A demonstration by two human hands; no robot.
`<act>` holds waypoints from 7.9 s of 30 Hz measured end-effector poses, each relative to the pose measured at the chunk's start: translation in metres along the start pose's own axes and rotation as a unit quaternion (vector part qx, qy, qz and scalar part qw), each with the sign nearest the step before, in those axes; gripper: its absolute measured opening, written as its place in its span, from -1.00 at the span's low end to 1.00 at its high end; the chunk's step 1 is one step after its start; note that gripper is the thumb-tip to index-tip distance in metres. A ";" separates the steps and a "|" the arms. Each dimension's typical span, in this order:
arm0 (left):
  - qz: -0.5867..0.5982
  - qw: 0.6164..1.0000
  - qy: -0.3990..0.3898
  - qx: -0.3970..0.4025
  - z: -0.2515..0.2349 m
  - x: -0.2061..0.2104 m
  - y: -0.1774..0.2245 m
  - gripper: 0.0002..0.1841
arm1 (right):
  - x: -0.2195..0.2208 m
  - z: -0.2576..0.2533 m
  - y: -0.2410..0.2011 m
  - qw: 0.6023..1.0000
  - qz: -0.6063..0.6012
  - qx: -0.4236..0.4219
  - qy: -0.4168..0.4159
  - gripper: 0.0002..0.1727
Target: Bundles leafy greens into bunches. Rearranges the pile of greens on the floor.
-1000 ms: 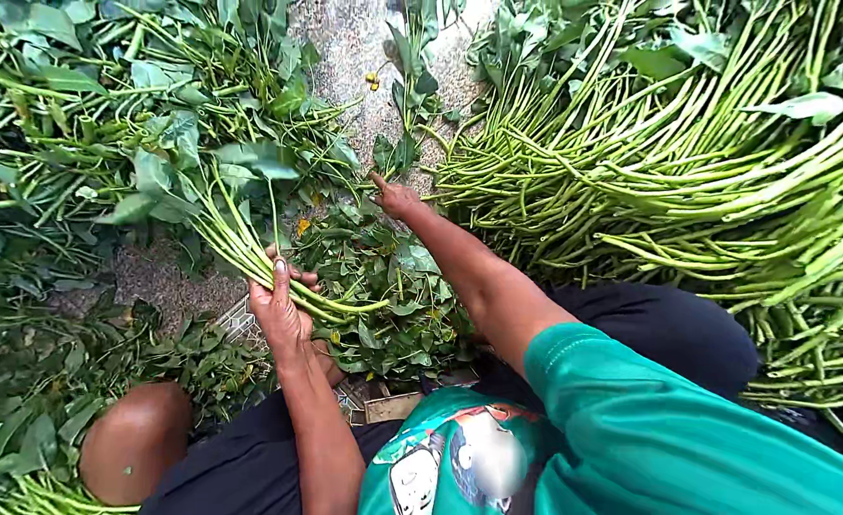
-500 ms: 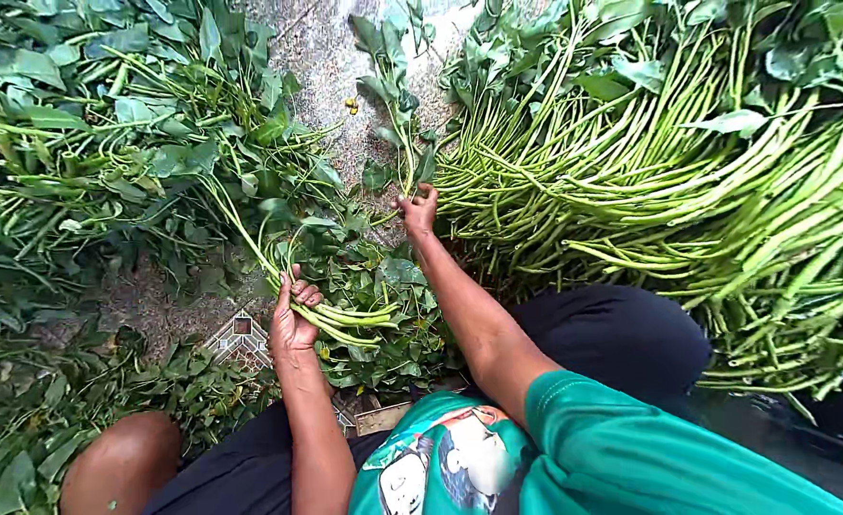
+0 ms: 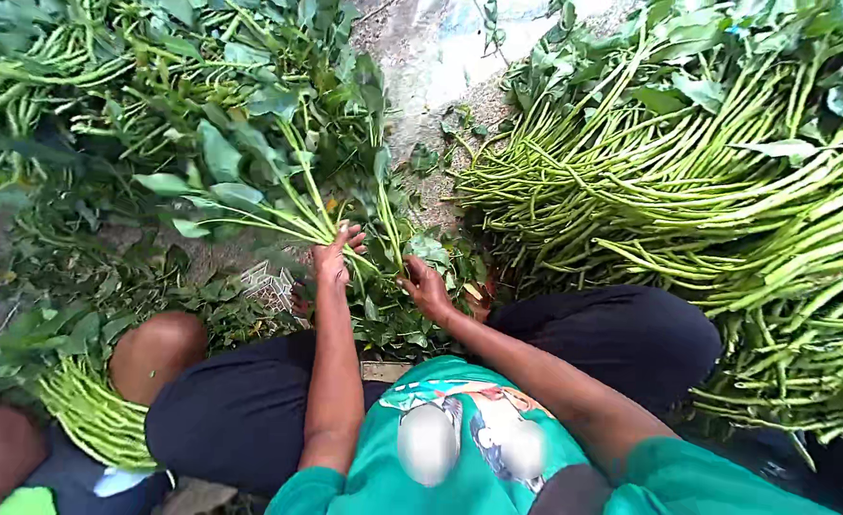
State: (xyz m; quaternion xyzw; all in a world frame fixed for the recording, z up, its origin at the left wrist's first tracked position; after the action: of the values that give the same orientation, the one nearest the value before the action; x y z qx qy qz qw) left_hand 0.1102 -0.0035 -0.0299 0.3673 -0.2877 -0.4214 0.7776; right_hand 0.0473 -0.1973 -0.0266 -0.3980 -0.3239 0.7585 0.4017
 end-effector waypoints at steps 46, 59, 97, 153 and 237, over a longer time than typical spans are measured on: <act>0.082 0.983 -0.022 0.163 0.037 -0.062 0.092 -0.79 | 0.040 0.010 -0.075 0.918 0.192 -0.174 -0.301 -0.62; 0.216 0.919 0.184 0.275 0.023 -0.110 0.094 -0.75 | -0.066 -0.109 -0.011 0.911 -0.406 0.055 -0.052 -0.65; -0.116 0.991 0.066 0.021 0.008 -0.047 0.014 -0.84 | 0.058 -0.092 -0.055 0.990 0.085 -0.086 -0.079 -0.44; 0.184 0.957 0.211 0.073 -0.013 -0.051 -0.005 -0.79 | 0.006 -0.373 -0.262 0.919 0.362 -0.157 0.010 0.36; 0.000 1.000 0.021 0.019 0.018 -0.022 0.009 -0.86 | -0.017 -0.002 -0.062 0.988 -0.137 -0.042 0.056 -0.48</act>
State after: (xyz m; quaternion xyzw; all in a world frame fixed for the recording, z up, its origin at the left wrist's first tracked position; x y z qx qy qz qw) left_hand 0.0903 0.0127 -0.0155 0.3910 -0.2793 -0.4076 0.7765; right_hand 0.0776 -0.1828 0.0288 -0.4084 -0.3841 0.6581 0.5026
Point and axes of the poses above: each hand's wrist, its own z-axis away from the middle knuckle, its own x-axis out of the palm, y = z × x, the point moved 7 cm from there along -z, towards the middle knuckle, and after that the axes turned 6 degrees about x, right-handed, at the moved point
